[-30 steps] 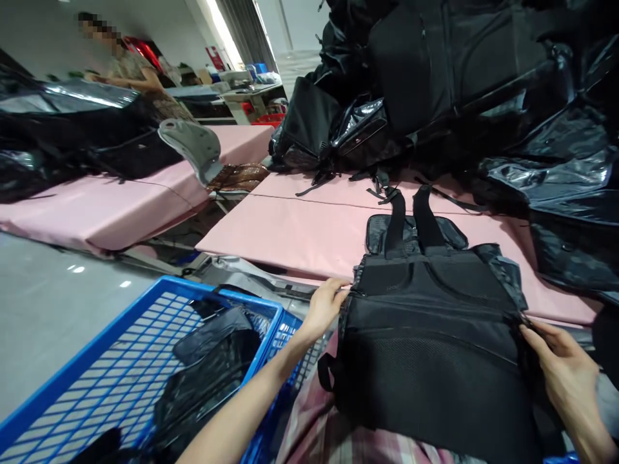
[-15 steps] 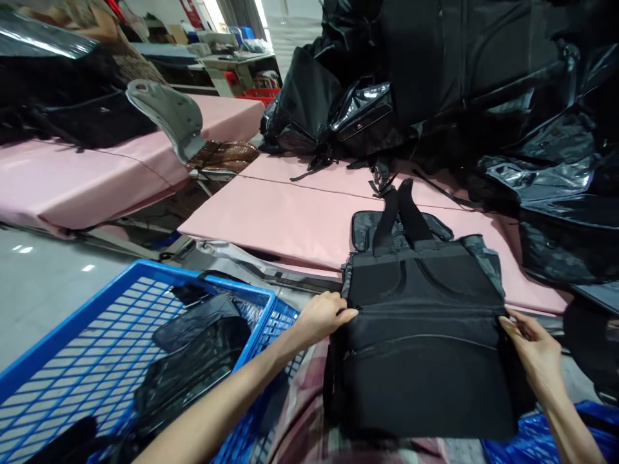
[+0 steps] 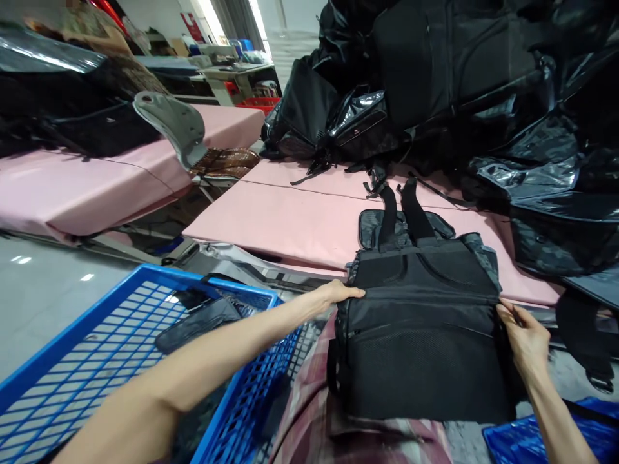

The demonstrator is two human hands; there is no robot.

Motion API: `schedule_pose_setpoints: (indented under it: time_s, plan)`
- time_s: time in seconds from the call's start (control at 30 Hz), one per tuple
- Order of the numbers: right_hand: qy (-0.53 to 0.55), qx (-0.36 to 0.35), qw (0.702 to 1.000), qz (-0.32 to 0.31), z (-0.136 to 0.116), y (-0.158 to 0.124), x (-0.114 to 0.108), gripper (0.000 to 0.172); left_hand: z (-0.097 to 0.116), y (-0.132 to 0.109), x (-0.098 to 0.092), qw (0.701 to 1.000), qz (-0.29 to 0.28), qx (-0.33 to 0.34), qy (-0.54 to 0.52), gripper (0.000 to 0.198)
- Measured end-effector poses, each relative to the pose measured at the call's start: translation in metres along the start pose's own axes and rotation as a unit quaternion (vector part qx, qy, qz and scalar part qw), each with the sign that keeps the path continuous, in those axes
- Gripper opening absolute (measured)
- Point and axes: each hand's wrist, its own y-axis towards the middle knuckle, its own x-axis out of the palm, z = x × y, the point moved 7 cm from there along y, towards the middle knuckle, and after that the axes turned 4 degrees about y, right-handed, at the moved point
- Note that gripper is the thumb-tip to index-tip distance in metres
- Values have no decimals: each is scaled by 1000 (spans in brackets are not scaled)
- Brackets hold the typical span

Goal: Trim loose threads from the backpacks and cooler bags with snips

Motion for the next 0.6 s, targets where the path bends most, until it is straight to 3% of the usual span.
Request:
schedule_pose_setpoints:
  time_s: [0.1,0.23,0.6]
  plan:
    - [22,13,1000,17,1,-3,-6,47,-17,-10,10,991,19,-54,-122,24]
    - [45,29,998,26,6,-7,-13,49,-15,-17,24,959,-3,0,-283,24]
    - [49,38,998,14,32,1,-19,53,-7,-23,30,929,-27,56,-364,25]
